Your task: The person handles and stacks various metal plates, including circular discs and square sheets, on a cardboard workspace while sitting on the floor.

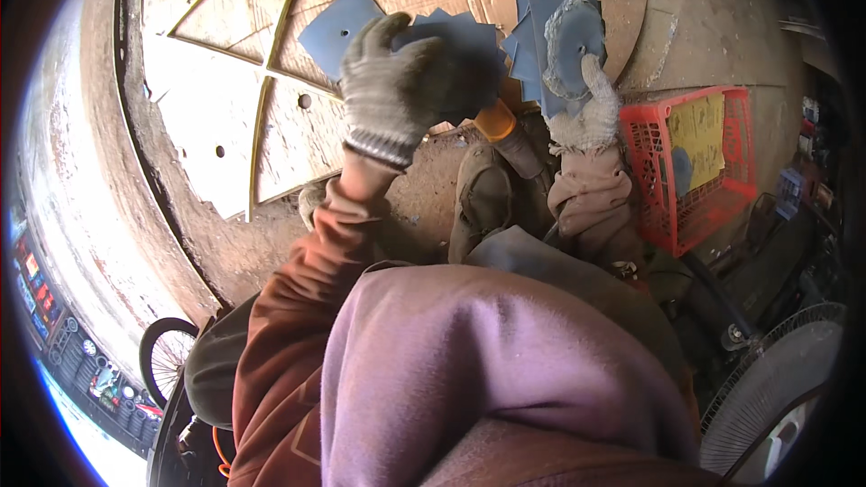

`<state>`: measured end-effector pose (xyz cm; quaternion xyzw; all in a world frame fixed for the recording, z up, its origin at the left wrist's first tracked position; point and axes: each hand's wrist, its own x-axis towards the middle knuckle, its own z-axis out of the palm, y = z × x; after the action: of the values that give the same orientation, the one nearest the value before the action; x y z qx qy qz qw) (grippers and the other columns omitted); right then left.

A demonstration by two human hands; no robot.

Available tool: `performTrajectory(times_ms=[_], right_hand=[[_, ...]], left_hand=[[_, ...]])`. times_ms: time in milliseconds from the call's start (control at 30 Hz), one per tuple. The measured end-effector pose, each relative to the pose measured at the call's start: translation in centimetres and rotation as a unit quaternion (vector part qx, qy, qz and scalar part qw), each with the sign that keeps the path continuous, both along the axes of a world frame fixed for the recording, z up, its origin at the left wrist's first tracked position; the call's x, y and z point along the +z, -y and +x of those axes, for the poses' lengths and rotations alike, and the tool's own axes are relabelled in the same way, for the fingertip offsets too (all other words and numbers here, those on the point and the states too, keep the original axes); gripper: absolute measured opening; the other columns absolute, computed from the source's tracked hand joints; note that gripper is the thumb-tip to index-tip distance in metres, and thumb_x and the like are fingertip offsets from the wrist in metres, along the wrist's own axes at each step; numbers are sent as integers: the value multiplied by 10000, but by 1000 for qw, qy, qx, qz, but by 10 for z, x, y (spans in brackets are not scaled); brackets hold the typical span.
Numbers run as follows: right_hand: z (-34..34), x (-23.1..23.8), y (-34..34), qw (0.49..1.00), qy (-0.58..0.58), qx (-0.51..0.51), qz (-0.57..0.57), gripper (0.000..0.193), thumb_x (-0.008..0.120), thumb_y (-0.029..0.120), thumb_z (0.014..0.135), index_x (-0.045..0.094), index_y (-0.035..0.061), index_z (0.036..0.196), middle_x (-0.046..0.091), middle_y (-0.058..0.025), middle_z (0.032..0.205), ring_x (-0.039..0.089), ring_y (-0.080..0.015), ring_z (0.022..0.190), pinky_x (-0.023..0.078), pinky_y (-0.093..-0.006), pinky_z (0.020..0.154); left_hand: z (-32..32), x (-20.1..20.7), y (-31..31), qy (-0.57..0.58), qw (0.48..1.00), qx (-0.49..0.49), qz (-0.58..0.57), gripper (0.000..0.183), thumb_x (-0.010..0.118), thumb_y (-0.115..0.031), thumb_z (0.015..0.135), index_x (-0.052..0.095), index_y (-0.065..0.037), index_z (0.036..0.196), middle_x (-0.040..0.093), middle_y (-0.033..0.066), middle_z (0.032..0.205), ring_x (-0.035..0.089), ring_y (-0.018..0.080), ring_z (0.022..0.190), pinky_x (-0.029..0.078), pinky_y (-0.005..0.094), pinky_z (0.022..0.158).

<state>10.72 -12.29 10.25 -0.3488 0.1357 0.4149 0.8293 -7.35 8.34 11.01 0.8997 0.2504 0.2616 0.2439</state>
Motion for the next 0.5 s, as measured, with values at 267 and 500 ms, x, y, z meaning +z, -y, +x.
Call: performTrajectory(times_ms=[267,500], right_hand=[[-4,-2,-6,1000,13,-5,-26,436,692,182,990,583,72,1398,667,-114,1353,651,-290,1231,548,-495,1021],[0,-7,2,999,29,19,-24,506,724,228,973,576,38,1418,665,-114,1380,651,-266,1248,551,-417,1037]], left_hand=[[9,-34,6,-47,994,14,-99,264,770,-341,812,781,-276,1067,631,137,1340,532,379,1301,402,501,1108],[10,-8,6,-42,999,23,-25,364,794,-296,792,766,-208,1145,619,168,1376,548,418,1295,441,529,1091]])
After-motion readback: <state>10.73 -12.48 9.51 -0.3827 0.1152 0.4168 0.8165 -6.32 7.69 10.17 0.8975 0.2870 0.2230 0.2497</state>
